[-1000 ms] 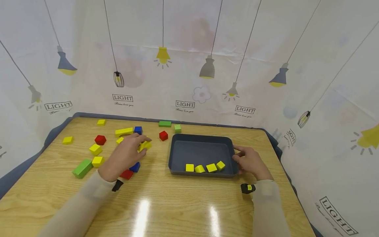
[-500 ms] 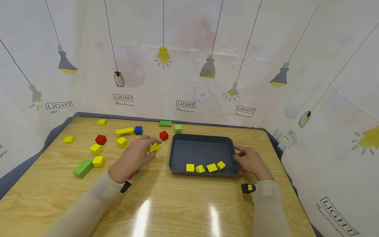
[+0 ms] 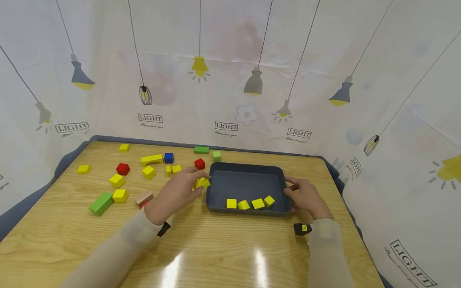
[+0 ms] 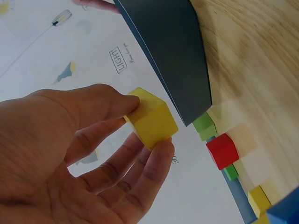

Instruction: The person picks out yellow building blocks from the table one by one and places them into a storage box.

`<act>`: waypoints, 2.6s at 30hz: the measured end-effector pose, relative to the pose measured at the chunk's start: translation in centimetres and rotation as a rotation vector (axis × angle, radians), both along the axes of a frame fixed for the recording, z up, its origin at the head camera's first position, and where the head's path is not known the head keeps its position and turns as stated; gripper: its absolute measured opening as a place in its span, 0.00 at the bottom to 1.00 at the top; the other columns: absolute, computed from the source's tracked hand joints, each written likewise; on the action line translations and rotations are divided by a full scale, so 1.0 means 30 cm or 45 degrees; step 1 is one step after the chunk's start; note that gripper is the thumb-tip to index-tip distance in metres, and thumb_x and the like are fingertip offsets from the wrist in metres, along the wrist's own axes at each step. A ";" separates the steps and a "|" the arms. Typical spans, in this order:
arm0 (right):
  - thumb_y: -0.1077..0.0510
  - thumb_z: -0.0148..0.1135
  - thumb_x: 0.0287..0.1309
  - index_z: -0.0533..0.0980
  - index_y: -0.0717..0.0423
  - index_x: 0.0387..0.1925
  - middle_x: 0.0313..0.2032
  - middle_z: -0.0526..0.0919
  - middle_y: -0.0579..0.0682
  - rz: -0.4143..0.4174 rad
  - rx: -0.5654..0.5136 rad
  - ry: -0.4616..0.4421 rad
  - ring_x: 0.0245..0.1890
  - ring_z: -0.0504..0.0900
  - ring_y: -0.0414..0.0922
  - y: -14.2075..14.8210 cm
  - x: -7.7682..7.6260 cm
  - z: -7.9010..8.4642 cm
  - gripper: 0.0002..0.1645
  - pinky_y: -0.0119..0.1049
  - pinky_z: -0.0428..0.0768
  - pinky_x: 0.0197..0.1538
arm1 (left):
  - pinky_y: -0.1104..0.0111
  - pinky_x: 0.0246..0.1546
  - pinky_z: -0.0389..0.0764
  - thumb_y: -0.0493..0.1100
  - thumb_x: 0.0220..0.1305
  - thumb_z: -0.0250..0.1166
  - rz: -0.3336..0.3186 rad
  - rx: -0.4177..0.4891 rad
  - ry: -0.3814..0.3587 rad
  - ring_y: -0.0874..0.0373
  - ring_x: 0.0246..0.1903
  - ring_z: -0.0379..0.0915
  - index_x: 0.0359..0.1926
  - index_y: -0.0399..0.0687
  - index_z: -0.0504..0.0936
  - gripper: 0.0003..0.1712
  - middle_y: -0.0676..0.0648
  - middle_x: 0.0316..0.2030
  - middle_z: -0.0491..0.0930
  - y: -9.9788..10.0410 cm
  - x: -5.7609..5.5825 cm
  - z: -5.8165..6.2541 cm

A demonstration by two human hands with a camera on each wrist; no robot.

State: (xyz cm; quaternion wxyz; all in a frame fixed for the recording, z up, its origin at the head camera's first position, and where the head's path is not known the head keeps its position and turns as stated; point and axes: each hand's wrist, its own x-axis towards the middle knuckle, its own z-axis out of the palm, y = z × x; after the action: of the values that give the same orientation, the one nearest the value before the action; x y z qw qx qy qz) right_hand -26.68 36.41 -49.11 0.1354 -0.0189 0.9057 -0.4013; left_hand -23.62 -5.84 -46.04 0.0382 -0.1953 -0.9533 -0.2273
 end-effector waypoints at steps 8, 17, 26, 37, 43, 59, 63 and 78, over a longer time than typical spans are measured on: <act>0.58 0.60 0.88 0.62 0.56 0.93 0.68 0.84 0.74 0.002 -0.016 -0.003 0.30 0.85 0.50 0.003 0.000 -0.003 0.40 0.44 0.95 0.38 | 0.59 0.52 0.95 0.35 0.74 0.80 -0.067 0.014 -0.020 0.50 0.46 0.84 0.66 0.49 0.92 0.22 0.41 0.59 0.89 0.050 0.011 -0.008; 0.58 0.59 0.89 0.62 0.57 0.92 0.68 0.84 0.75 0.009 0.003 0.007 0.30 0.88 0.49 0.001 0.001 0.004 0.40 0.43 0.95 0.38 | 0.69 0.43 0.90 0.33 0.75 0.78 -0.201 0.018 0.043 0.57 0.41 0.79 0.65 0.48 0.93 0.20 0.45 0.53 0.89 0.081 0.024 -0.025; 0.58 0.60 0.89 0.62 0.57 0.92 0.69 0.83 0.75 0.004 0.014 -0.005 0.31 0.88 0.49 -0.002 0.001 0.007 0.40 0.44 0.96 0.39 | 0.72 0.40 0.85 0.35 0.79 0.75 -0.316 -0.041 0.050 0.58 0.38 0.79 0.65 0.51 0.93 0.18 0.45 0.54 0.89 0.105 0.030 -0.036; 0.58 0.60 0.89 0.63 0.57 0.92 0.68 0.84 0.74 0.004 0.031 0.010 0.34 0.90 0.49 -0.008 0.000 0.013 0.39 0.44 0.97 0.40 | 0.72 0.41 0.88 0.36 0.80 0.75 -0.365 -0.118 0.065 0.56 0.43 0.84 0.65 0.54 0.94 0.18 0.46 0.56 0.90 0.104 0.037 -0.042; 0.58 0.61 0.88 0.63 0.58 0.92 0.68 0.84 0.75 0.005 0.023 0.011 0.34 0.90 0.48 -0.005 0.003 0.013 0.39 0.44 0.96 0.40 | 0.72 0.41 0.88 0.37 0.80 0.76 -0.370 -0.158 0.039 0.55 0.45 0.85 0.66 0.57 0.94 0.19 0.46 0.56 0.90 0.107 0.038 -0.041; 0.58 0.60 0.89 0.63 0.57 0.92 0.68 0.84 0.74 0.011 0.015 0.009 0.32 0.88 0.49 -0.003 0.004 0.013 0.39 0.43 0.96 0.39 | 0.72 0.42 0.88 0.41 0.78 0.80 -0.368 -0.158 0.070 0.57 0.44 0.84 0.68 0.55 0.92 0.21 0.47 0.57 0.90 0.101 0.038 -0.037; 0.58 0.60 0.89 0.62 0.57 0.92 0.68 0.84 0.74 0.009 -0.007 -0.009 0.30 0.85 0.49 -0.001 0.003 0.010 0.40 0.43 0.95 0.39 | 0.70 0.43 0.88 0.42 0.78 0.80 -0.361 -0.143 0.070 0.58 0.43 0.84 0.68 0.53 0.92 0.21 0.47 0.58 0.90 0.094 0.038 -0.035; 0.59 0.60 0.88 0.63 0.57 0.92 0.67 0.84 0.73 0.013 -0.017 -0.004 0.30 0.83 0.48 -0.001 0.005 0.013 0.40 0.42 0.95 0.38 | 0.68 0.41 0.90 0.46 0.77 0.81 -0.175 -0.089 0.117 0.58 0.40 0.84 0.67 0.52 0.92 0.22 0.44 0.59 0.89 0.014 -0.013 -0.033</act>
State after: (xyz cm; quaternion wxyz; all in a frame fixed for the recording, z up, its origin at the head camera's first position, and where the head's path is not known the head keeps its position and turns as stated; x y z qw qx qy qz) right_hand -26.53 36.37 -48.72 0.1390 -0.0238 0.9027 -0.4066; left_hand -24.02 -5.44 -47.03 0.0595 -0.2718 -0.9421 -0.1869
